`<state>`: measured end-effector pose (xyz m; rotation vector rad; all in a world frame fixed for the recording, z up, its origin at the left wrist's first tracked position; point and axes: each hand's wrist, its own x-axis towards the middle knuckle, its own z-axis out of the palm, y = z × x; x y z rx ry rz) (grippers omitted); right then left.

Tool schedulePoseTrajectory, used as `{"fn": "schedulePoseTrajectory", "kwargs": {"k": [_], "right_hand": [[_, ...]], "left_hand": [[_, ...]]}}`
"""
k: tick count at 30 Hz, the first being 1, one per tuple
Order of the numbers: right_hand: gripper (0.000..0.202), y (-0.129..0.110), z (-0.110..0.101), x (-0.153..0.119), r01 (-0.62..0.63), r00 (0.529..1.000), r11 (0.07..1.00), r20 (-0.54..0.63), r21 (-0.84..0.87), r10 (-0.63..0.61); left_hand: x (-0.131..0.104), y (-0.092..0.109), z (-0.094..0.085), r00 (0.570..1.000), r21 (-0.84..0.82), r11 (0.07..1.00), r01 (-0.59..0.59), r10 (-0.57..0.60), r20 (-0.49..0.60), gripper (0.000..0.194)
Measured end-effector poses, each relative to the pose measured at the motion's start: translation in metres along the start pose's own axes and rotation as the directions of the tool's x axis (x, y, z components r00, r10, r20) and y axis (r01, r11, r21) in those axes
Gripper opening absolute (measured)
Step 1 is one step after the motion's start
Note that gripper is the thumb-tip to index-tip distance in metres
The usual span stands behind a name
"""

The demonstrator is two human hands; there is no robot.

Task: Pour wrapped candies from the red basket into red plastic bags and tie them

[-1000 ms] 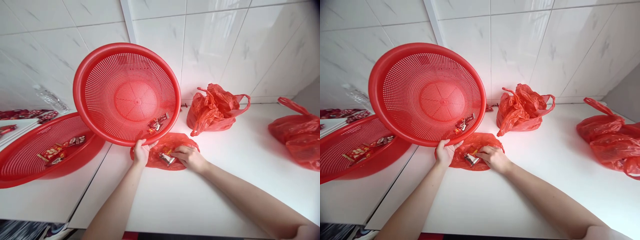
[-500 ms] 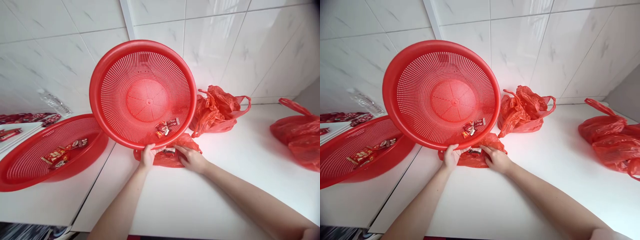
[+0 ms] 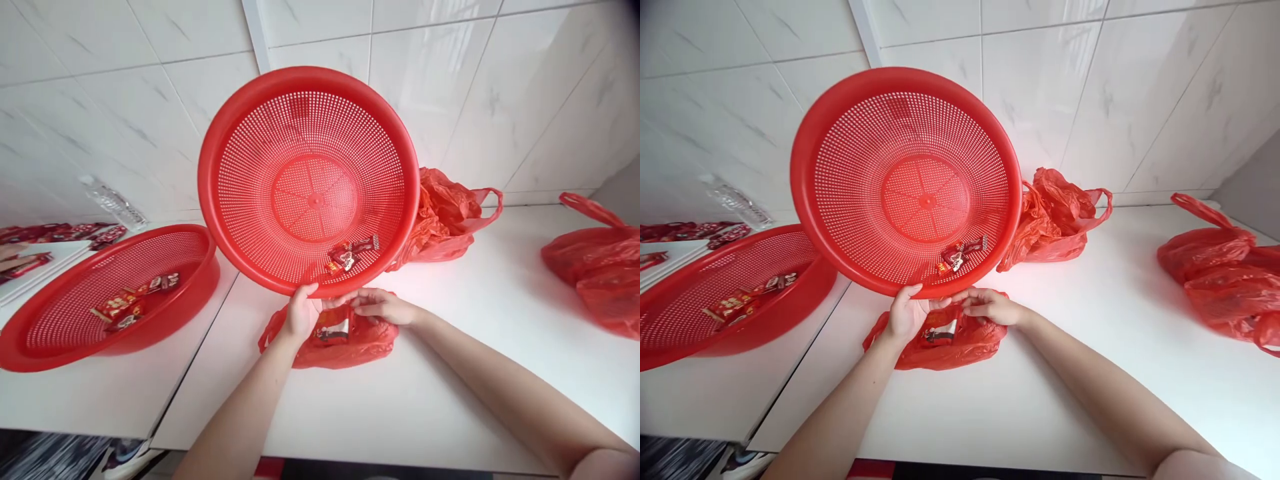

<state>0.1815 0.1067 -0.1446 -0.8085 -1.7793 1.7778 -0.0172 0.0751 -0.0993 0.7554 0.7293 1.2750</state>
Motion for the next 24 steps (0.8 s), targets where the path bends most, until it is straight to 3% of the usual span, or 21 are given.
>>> {"fn": "schedulePoseTrajectory", "kwargs": {"k": [2,7,14,16,18,20,22,24], "right_hand": [[0.023,0.000,-0.004,-0.002,0.039,0.999,0.991,0.003,0.127,-0.039],[0.020,-0.005,-0.002,-0.009,0.018,1.000,0.983,0.012,0.183,-0.020],[0.061,0.004,-0.006,-0.004,0.025,0.999,0.983,0.037,0.182,-0.033],[0.060,0.011,-0.005,-0.002,0.039,0.999,0.994,-0.017,0.104,-0.037],[0.045,0.015,-0.002,-0.004,0.097,0.983,0.987,-0.143,-0.125,-0.115],[0.032,0.013,0.002,-0.010,0.181,0.927,0.866,-0.213,-0.466,-0.308],[0.029,0.002,0.006,-0.017,0.260,0.866,0.617,-0.103,-0.743,-0.489],[0.031,-0.016,0.010,-0.021,0.309,0.824,0.387,0.041,-0.869,-0.565]], "left_hand": [[-0.002,-0.002,0.003,0.998,-0.045,0.999,0.017,-0.014,0.059,0.032],[-0.002,-0.006,0.000,0.988,-0.085,0.993,0.083,-0.071,0.139,0.040],[0.012,0.000,-0.021,0.986,-0.006,0.987,-0.161,0.161,-0.049,0.030],[0.015,0.005,-0.026,0.969,0.018,0.977,-0.211,0.212,-0.129,0.026],[0.015,0.009,-0.027,0.961,0.052,0.976,-0.211,0.217,-0.170,0.024],[0.013,0.011,-0.025,0.963,0.082,0.977,-0.195,0.207,-0.175,0.023],[0.011,0.011,-0.022,0.964,0.096,0.978,-0.186,0.200,-0.174,0.022],[0.008,0.009,-0.017,0.968,0.097,0.980,-0.172,0.187,-0.169,0.021]]}}
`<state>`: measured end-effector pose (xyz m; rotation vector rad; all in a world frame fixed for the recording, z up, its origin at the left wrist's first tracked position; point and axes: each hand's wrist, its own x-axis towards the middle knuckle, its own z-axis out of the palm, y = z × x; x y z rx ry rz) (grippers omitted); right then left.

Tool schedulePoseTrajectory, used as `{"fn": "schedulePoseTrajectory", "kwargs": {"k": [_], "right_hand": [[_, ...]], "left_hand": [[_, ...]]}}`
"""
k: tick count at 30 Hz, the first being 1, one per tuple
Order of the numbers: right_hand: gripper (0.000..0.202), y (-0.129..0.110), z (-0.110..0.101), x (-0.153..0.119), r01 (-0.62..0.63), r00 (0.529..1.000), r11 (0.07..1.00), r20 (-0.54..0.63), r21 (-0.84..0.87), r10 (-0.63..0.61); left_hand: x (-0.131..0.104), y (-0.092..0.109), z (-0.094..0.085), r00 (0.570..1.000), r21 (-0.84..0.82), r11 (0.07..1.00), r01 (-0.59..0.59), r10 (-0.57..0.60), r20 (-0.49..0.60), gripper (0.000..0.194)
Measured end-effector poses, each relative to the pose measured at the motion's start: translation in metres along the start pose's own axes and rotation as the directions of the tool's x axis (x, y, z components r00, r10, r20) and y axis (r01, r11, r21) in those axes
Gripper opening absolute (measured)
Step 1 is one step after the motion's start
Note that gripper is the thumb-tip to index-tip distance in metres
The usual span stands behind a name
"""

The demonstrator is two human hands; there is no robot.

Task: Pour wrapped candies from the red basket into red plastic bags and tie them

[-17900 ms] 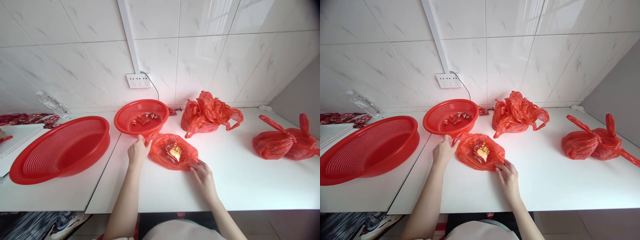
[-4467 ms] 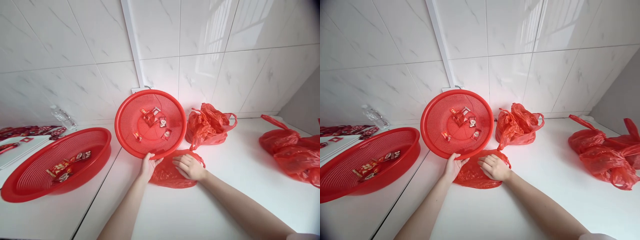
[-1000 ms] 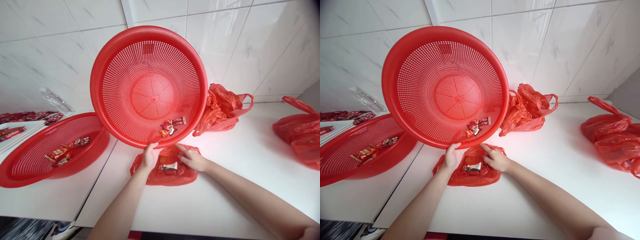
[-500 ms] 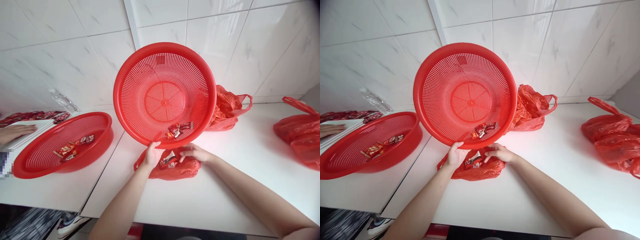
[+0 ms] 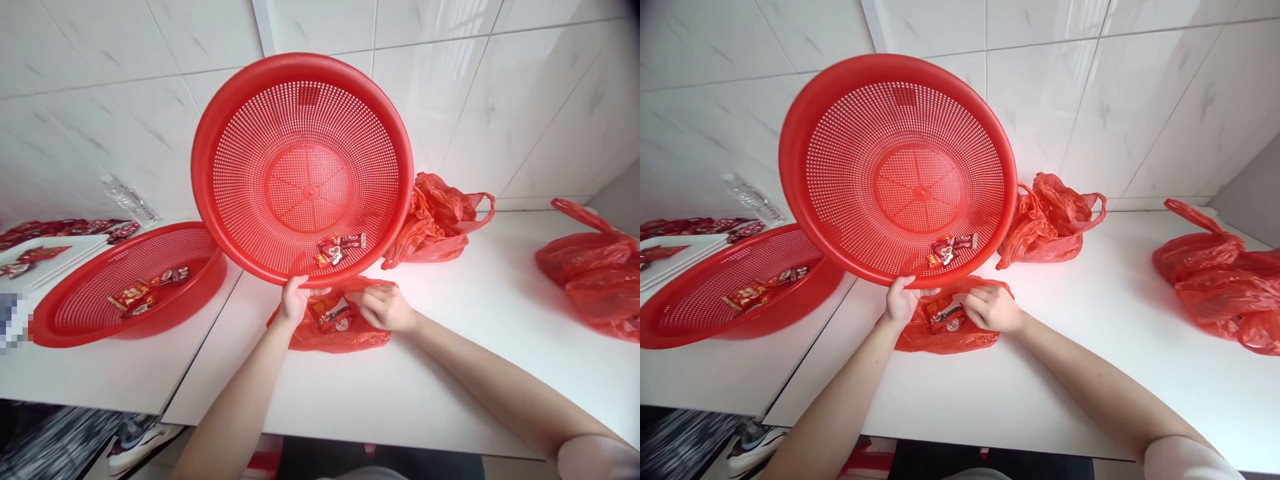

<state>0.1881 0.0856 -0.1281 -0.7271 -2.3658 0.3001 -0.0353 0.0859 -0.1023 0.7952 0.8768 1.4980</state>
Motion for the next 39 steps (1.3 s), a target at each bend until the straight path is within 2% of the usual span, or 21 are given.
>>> {"fn": "schedulePoseTrajectory", "kwargs": {"k": [2,4,7,9,12,17,20,22,24,28,31,35,37,39], "right_hand": [[0.033,-0.009,-0.012,0.015,0.038,0.999,0.991,-0.029,-0.125,-0.042],[0.035,-0.014,-0.017,0.036,0.001,0.996,0.981,-0.088,-0.194,-0.018],[0.045,-0.013,-0.011,0.064,-0.052,0.995,0.967,-0.094,-0.248,0.029],[0.047,-0.009,-0.001,0.073,-0.072,0.996,0.963,-0.071,-0.259,0.055],[0.044,-0.006,0.011,0.072,-0.032,0.999,0.973,-0.031,-0.227,0.025],[0.057,0.000,0.017,0.065,0.062,0.998,0.985,0.002,-0.163,-0.063],[0.047,0.003,0.014,0.067,0.141,0.989,0.986,0.062,-0.089,-0.136],[0.038,0.003,0.006,0.070,0.165,0.983,0.986,0.092,-0.033,-0.162],[0.035,0.000,-0.007,0.071,0.131,0.986,0.991,0.100,-0.008,-0.130],[0.040,-0.010,-0.036,0.071,-0.021,0.988,0.998,0.153,0.052,0.013],[0.043,-0.014,-0.046,0.070,-0.041,0.974,0.993,0.225,0.106,0.016],[0.041,-0.007,-0.042,0.072,0.013,0.995,1.000,0.102,0.001,-0.013],[0.040,-0.002,-0.036,0.072,-0.025,0.999,0.990,0.029,-0.138,0.029],[0.047,0.003,-0.031,0.070,-0.107,0.994,0.959,0.005,-0.263,0.112]], "left_hand": [[-0.003,-0.002,0.004,0.999,0.004,1.000,0.027,-0.027,0.020,0.020],[-0.005,-0.004,0.008,0.999,0.005,0.999,0.040,-0.040,0.021,0.019],[-0.005,-0.007,0.009,0.999,-0.014,0.999,0.029,-0.030,-0.020,0.016],[-0.003,-0.008,0.008,0.998,-0.030,0.999,0.018,-0.019,-0.055,0.014],[0.000,-0.011,0.004,0.998,-0.041,0.999,0.017,-0.019,-0.065,0.013],[0.002,-0.018,0.001,0.998,-0.029,0.998,0.055,-0.055,-0.004,0.006],[0.003,-0.019,0.001,0.998,-0.035,0.998,0.056,-0.057,-0.020,0.008],[0.004,-0.018,0.001,0.998,-0.036,0.998,0.060,-0.061,-0.027,0.015],[0.004,-0.014,0.001,0.998,-0.038,0.998,0.055,-0.056,-0.035,0.021],[0.003,-0.006,0.002,0.998,-0.049,0.997,0.058,-0.059,-0.023,0.025],[0.003,-0.003,0.003,0.998,-0.042,0.997,0.061,-0.062,-0.023,0.025],[0.003,-0.006,0.002,0.997,-0.027,0.999,0.041,-0.042,-0.059,0.024],[0.001,-0.010,0.003,0.996,-0.004,0.999,0.040,-0.040,-0.086,0.019],[-0.002,-0.012,0.004,0.996,0.012,0.999,0.045,-0.044,-0.078,0.014]]}}
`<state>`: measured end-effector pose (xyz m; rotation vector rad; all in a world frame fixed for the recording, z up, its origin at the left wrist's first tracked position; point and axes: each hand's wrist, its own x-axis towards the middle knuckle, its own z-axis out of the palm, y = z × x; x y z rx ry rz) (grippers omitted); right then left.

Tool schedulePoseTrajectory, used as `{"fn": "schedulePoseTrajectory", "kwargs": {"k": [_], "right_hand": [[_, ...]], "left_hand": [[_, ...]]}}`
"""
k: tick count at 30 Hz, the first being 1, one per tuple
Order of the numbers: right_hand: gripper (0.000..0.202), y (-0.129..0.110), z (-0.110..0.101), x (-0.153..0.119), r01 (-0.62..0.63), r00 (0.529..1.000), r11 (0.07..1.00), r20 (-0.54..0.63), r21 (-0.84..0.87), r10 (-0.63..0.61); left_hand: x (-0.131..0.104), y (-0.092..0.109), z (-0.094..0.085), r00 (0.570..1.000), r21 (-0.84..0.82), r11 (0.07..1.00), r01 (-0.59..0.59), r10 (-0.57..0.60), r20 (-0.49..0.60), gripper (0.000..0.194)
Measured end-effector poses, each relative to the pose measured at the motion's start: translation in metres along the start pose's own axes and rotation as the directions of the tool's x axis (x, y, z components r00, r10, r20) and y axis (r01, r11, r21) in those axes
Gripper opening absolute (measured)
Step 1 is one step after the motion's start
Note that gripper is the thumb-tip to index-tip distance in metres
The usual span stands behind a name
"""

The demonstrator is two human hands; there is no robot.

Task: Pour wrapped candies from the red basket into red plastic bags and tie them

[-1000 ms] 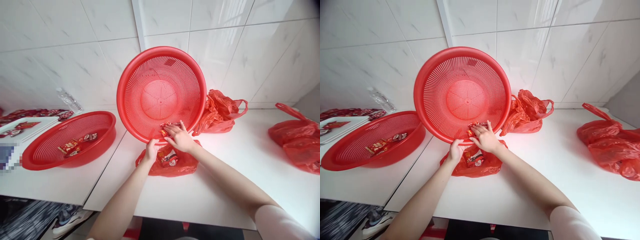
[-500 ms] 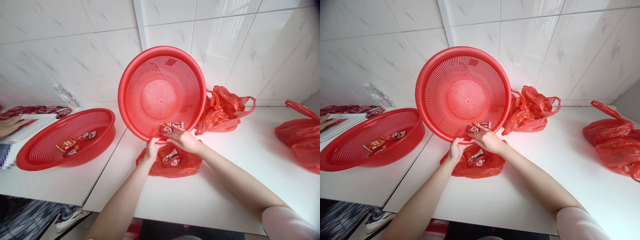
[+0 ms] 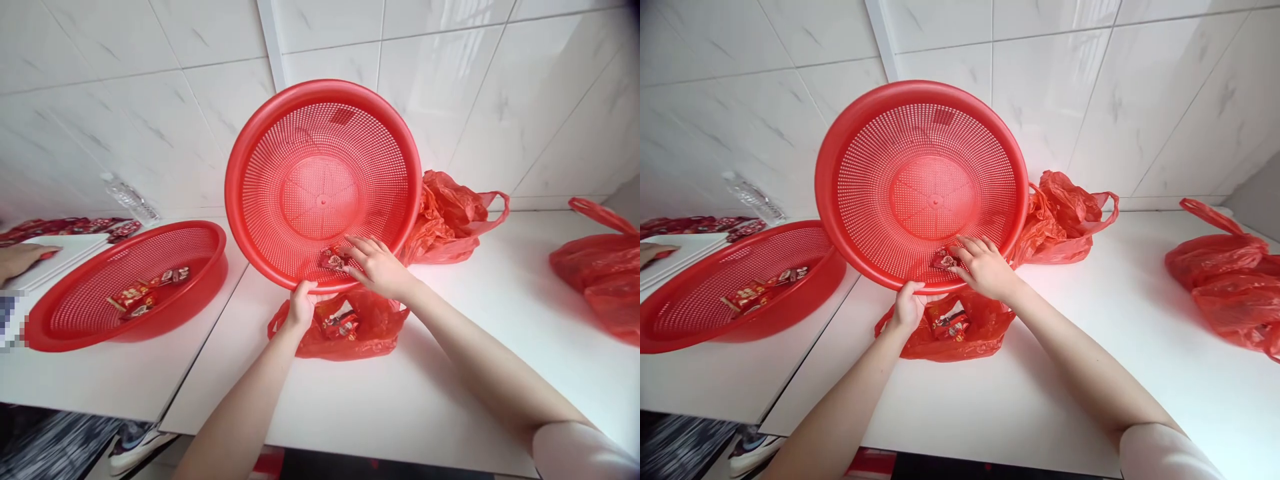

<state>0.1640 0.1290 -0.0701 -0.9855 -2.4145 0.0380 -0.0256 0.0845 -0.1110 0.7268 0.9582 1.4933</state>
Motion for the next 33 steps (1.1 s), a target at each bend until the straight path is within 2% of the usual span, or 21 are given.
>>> {"fn": "schedulePoseTrajectory", "kwargs": {"k": [2,4,7,10,12,16,18,20,24,28,33], "right_hand": [[0.056,0.003,0.005,-0.002,-0.037,0.998,0.997,0.048,-0.060,0.040],[0.059,0.006,0.006,-0.003,-0.004,0.994,0.999,0.113,-0.046,0.009],[0.050,0.010,0.003,-0.003,0.050,0.986,0.998,0.156,0.029,-0.054],[0.039,0.013,-0.001,-0.002,0.044,0.989,0.995,0.140,0.087,-0.056],[0.037,0.014,-0.003,-0.001,0.014,0.991,0.994,0.133,0.106,-0.028],[0.046,0.017,-0.007,-0.001,-0.073,0.995,0.988,0.075,0.138,0.063],[0.053,0.017,-0.011,-0.002,-0.072,0.997,0.986,0.018,0.148,0.070],[0.052,0.014,-0.016,-0.004,-0.061,0.998,0.981,-0.003,0.185,0.063],[0.034,0.000,-0.027,-0.007,-0.065,0.997,0.937,0.071,0.343,0.043],[0.021,-0.016,-0.026,-0.008,-0.044,0.979,0.912,0.197,0.408,-0.041],[0.038,-0.020,-0.011,-0.007,0.006,0.996,0.957,0.089,0.290,-0.033]], "left_hand": [[-0.003,-0.001,0.002,0.999,0.005,1.000,0.003,-0.003,0.045,0.014],[-0.005,0.000,0.003,0.997,0.010,1.000,0.002,-0.002,0.075,0.017],[-0.004,0.003,0.003,0.999,0.017,1.000,-0.006,0.005,0.046,0.021],[-0.001,0.006,0.001,1.000,-0.003,1.000,-0.007,0.007,0.010,0.022],[0.000,0.006,0.001,0.999,-0.013,1.000,0.011,-0.011,0.030,0.021],[0.000,0.004,0.000,0.997,-0.008,1.000,0.028,-0.027,0.078,0.021],[0.001,0.004,0.000,0.997,-0.011,1.000,0.022,-0.021,0.068,0.021],[0.002,0.004,-0.001,0.999,-0.020,1.000,0.003,-0.002,0.045,0.020],[0.005,0.007,-0.004,0.998,-0.017,0.998,-0.053,0.053,-0.015,0.016],[0.006,0.010,-0.003,0.996,-0.035,0.996,-0.084,0.084,-0.002,0.019],[0.000,0.008,0.004,0.999,-0.029,0.999,0.027,-0.026,0.033,0.028]]}}
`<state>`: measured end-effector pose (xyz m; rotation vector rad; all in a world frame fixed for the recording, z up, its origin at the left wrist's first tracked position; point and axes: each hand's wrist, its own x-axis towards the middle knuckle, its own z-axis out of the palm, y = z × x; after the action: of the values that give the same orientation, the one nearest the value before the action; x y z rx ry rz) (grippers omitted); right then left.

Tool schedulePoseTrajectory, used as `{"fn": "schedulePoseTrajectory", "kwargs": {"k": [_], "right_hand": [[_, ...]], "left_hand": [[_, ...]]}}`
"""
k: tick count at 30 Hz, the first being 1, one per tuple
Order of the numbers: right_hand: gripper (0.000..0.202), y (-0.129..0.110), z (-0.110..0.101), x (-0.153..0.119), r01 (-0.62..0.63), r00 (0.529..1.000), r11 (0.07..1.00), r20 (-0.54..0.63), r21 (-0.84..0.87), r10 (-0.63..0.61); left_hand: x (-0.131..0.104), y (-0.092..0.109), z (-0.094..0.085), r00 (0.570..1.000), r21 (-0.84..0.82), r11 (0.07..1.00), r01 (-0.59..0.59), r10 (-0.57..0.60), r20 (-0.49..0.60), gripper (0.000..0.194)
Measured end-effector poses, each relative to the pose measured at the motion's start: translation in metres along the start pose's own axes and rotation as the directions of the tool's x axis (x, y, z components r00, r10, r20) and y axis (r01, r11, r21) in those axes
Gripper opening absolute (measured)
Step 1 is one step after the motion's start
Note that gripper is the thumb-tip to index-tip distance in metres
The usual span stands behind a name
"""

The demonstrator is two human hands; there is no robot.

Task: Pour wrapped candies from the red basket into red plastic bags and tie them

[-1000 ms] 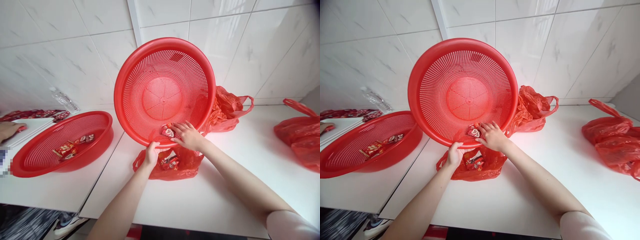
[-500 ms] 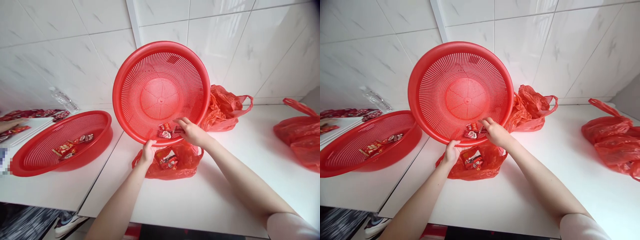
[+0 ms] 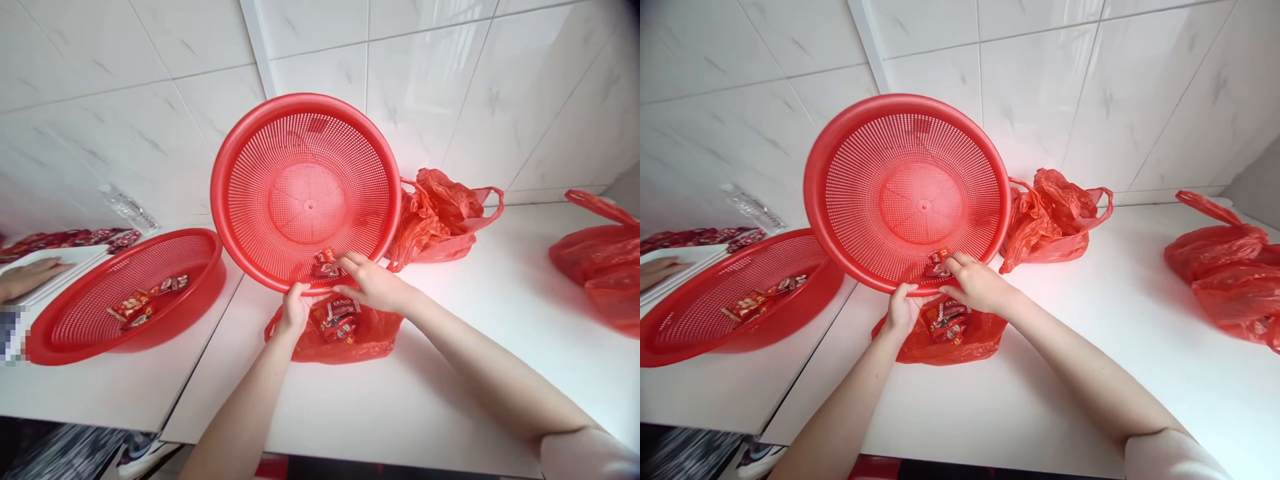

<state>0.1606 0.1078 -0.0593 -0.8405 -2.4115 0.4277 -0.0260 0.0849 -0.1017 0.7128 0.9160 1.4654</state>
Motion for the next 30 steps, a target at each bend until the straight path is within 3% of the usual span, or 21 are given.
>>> {"fn": "schedulePoseTrajectory", "kwargs": {"k": [6,17,23,27,30], "right_hand": [[0.045,0.008,0.011,0.002,0.052,0.992,0.992,0.120,-0.115,-0.038],[0.035,-0.008,-0.027,-0.003,0.115,0.974,0.987,0.183,0.110,-0.133],[0.049,0.009,-0.002,0.002,-0.023,1.000,0.994,0.007,-0.105,0.024],[0.059,0.019,0.013,0.002,-0.098,0.992,0.962,0.054,-0.254,0.115],[0.062,0.018,0.012,0.001,-0.049,0.990,0.974,0.117,-0.223,0.077]], "left_hand": [[-0.005,-0.007,0.004,0.998,-0.082,0.995,0.061,-0.057,0.041,0.029],[0.005,-0.005,-0.003,0.998,-0.074,0.997,0.031,-0.035,-0.056,0.023],[0.001,-0.014,0.001,1.000,-0.029,1.000,0.005,-0.005,0.005,0.025],[-0.008,-0.015,0.008,0.993,-0.020,0.996,0.087,-0.085,0.077,0.031],[-0.010,-0.013,0.010,0.994,-0.004,0.997,0.080,-0.079,0.070,0.031]]}}
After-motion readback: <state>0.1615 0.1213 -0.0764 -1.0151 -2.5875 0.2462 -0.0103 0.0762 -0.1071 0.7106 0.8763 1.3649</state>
